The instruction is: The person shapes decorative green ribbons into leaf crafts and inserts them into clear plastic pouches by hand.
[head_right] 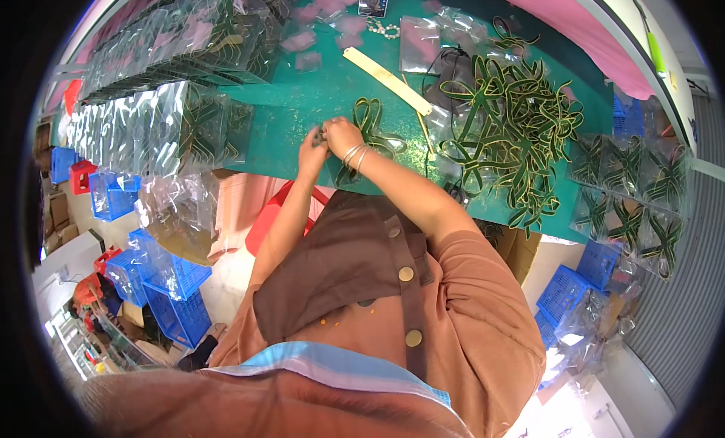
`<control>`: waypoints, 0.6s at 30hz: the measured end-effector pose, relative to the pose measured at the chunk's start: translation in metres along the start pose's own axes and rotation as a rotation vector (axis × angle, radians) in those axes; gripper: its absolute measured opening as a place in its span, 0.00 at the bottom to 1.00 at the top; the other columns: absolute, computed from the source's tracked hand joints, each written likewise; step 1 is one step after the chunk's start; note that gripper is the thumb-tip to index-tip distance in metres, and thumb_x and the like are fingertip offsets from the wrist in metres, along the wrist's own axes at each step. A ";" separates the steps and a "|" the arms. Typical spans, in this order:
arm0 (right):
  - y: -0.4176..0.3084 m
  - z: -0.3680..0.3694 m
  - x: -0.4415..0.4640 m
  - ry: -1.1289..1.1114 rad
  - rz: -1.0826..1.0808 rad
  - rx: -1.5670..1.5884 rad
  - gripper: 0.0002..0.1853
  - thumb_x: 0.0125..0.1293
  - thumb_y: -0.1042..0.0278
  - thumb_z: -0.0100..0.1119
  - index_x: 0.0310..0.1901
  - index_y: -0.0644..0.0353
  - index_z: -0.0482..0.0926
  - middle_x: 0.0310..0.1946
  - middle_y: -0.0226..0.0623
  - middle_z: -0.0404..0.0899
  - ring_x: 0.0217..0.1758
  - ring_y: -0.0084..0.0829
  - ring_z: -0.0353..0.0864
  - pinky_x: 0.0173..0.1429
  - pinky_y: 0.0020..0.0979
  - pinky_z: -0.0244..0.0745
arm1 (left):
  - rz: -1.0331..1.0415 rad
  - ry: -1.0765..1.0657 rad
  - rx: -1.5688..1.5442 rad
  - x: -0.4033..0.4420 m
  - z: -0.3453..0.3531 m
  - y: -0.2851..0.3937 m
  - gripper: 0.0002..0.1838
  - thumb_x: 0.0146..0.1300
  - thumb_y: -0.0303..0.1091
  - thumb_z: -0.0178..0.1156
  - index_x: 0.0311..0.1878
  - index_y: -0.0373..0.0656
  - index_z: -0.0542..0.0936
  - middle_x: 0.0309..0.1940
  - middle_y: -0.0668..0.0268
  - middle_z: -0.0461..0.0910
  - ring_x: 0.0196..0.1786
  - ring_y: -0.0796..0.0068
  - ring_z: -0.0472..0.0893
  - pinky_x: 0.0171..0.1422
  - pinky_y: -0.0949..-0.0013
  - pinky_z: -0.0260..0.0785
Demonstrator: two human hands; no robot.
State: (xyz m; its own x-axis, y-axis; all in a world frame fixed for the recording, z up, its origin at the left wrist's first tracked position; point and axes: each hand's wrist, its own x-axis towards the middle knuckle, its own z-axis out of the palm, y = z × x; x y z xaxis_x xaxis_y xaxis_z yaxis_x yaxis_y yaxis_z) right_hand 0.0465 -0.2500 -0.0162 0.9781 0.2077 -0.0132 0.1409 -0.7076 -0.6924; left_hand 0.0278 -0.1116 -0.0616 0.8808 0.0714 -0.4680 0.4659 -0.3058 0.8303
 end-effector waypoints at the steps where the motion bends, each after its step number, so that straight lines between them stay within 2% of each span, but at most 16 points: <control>1: -0.009 -0.007 -0.008 0.125 -0.086 0.050 0.08 0.57 0.69 0.63 0.35 0.61 0.77 0.38 0.46 0.80 0.47 0.48 0.77 0.51 0.44 0.75 | 0.008 0.022 0.020 0.001 0.000 -0.003 0.35 0.57 0.37 0.65 0.69 0.41 0.68 0.47 0.54 0.82 0.46 0.65 0.83 0.51 0.61 0.76; 2: -0.016 -0.017 -0.017 0.122 -0.086 0.048 0.08 0.57 0.69 0.63 0.35 0.61 0.77 0.38 0.46 0.80 0.47 0.48 0.77 0.51 0.44 0.75 | 0.015 0.043 0.040 0.001 0.000 -0.007 0.39 0.57 0.39 0.66 0.72 0.40 0.64 0.50 0.51 0.81 0.49 0.62 0.82 0.52 0.60 0.75; 3: -0.027 -0.036 -0.026 0.217 -0.067 0.018 0.11 0.55 0.70 0.64 0.39 0.62 0.76 0.42 0.47 0.78 0.50 0.48 0.76 0.53 0.45 0.73 | 0.013 0.044 0.037 -0.009 -0.002 0.000 0.39 0.57 0.39 0.66 0.72 0.40 0.64 0.50 0.51 0.81 0.49 0.62 0.82 0.52 0.60 0.75; 5: -0.020 -0.058 -0.044 0.387 -0.003 -0.063 0.19 0.53 0.70 0.66 0.46 0.62 0.73 0.48 0.50 0.75 0.53 0.50 0.74 0.58 0.47 0.69 | 0.017 0.095 -0.106 -0.039 -0.007 0.025 0.46 0.58 0.40 0.66 0.75 0.39 0.54 0.54 0.46 0.78 0.51 0.61 0.81 0.49 0.62 0.76; 6: -0.008 -0.064 -0.055 0.460 0.045 -0.112 0.23 0.52 0.69 0.67 0.49 0.63 0.71 0.51 0.52 0.74 0.55 0.52 0.73 0.60 0.48 0.66 | 0.014 0.099 -0.108 -0.042 -0.007 0.021 0.46 0.58 0.40 0.66 0.75 0.39 0.54 0.54 0.46 0.78 0.51 0.61 0.81 0.49 0.62 0.76; 8: 0.014 -0.074 -0.068 0.369 0.190 -0.142 0.33 0.51 0.62 0.71 0.57 0.65 0.69 0.53 0.57 0.73 0.57 0.55 0.72 0.62 0.47 0.65 | -0.092 -0.007 -0.202 -0.046 -0.005 0.013 0.49 0.62 0.36 0.66 0.77 0.41 0.43 0.63 0.47 0.68 0.56 0.63 0.77 0.49 0.61 0.78; 9: 0.028 -0.076 -0.074 0.127 0.245 -0.148 0.43 0.47 0.56 0.74 0.62 0.69 0.66 0.58 0.57 0.70 0.60 0.56 0.70 0.66 0.47 0.64 | -0.147 -0.104 -0.187 -0.050 -0.006 0.021 0.46 0.63 0.34 0.64 0.77 0.40 0.45 0.63 0.48 0.69 0.54 0.63 0.78 0.49 0.61 0.78; 10: 0.037 -0.067 -0.080 0.130 0.245 -0.148 0.43 0.47 0.56 0.74 0.62 0.69 0.66 0.58 0.57 0.70 0.60 0.56 0.70 0.66 0.47 0.64 | -0.144 -0.105 -0.187 -0.052 -0.001 0.020 0.46 0.63 0.34 0.64 0.77 0.40 0.45 0.63 0.48 0.69 0.54 0.63 0.78 0.49 0.61 0.78; 12: 0.045 -0.059 -0.086 0.022 0.190 -0.301 0.49 0.45 0.54 0.75 0.66 0.71 0.63 0.60 0.58 0.70 0.61 0.56 0.70 0.70 0.47 0.61 | -0.132 -0.091 -0.287 -0.053 0.012 0.017 0.41 0.60 0.37 0.64 0.73 0.34 0.56 0.55 0.48 0.79 0.48 0.60 0.82 0.46 0.64 0.76; 13: 0.044 -0.059 -0.086 0.033 0.175 -0.273 0.51 0.43 0.54 0.76 0.67 0.71 0.62 0.58 0.57 0.73 0.61 0.55 0.71 0.70 0.46 0.63 | -0.126 -0.092 -0.290 -0.050 0.014 0.014 0.41 0.60 0.37 0.64 0.73 0.34 0.56 0.55 0.48 0.79 0.48 0.60 0.82 0.46 0.64 0.76; 15: 0.037 -0.056 -0.083 0.013 0.231 -0.248 0.50 0.44 0.55 0.76 0.67 0.71 0.62 0.57 0.57 0.73 0.61 0.54 0.72 0.69 0.45 0.64 | -0.069 -0.124 -0.061 -0.045 0.016 0.014 0.36 0.60 0.35 0.62 0.69 0.33 0.62 0.55 0.47 0.79 0.52 0.57 0.82 0.54 0.63 0.75; 16: 0.033 -0.054 -0.081 -0.012 0.289 -0.217 0.50 0.44 0.56 0.75 0.66 0.70 0.62 0.56 0.56 0.74 0.60 0.54 0.72 0.68 0.44 0.66 | -0.065 -0.121 -0.061 -0.044 0.015 0.016 0.36 0.60 0.35 0.62 0.69 0.33 0.62 0.55 0.47 0.79 0.52 0.57 0.82 0.54 0.63 0.75; 18: 0.028 -0.050 -0.080 -0.026 0.341 -0.112 0.46 0.45 0.59 0.75 0.65 0.69 0.63 0.54 0.56 0.75 0.60 0.54 0.72 0.65 0.43 0.69 | 0.085 -0.063 0.010 -0.045 0.012 0.015 0.32 0.60 0.35 0.62 0.67 0.34 0.66 0.56 0.44 0.78 0.58 0.54 0.80 0.61 0.61 0.71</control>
State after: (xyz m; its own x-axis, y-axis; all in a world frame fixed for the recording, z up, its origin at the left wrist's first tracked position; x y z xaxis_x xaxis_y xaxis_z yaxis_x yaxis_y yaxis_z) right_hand -0.0199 -0.3200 0.0011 0.9678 -0.0373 -0.2490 -0.1757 -0.8084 -0.5619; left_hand -0.0056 -0.1309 -0.0315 0.9098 -0.0148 -0.4147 0.3890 -0.3179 0.8647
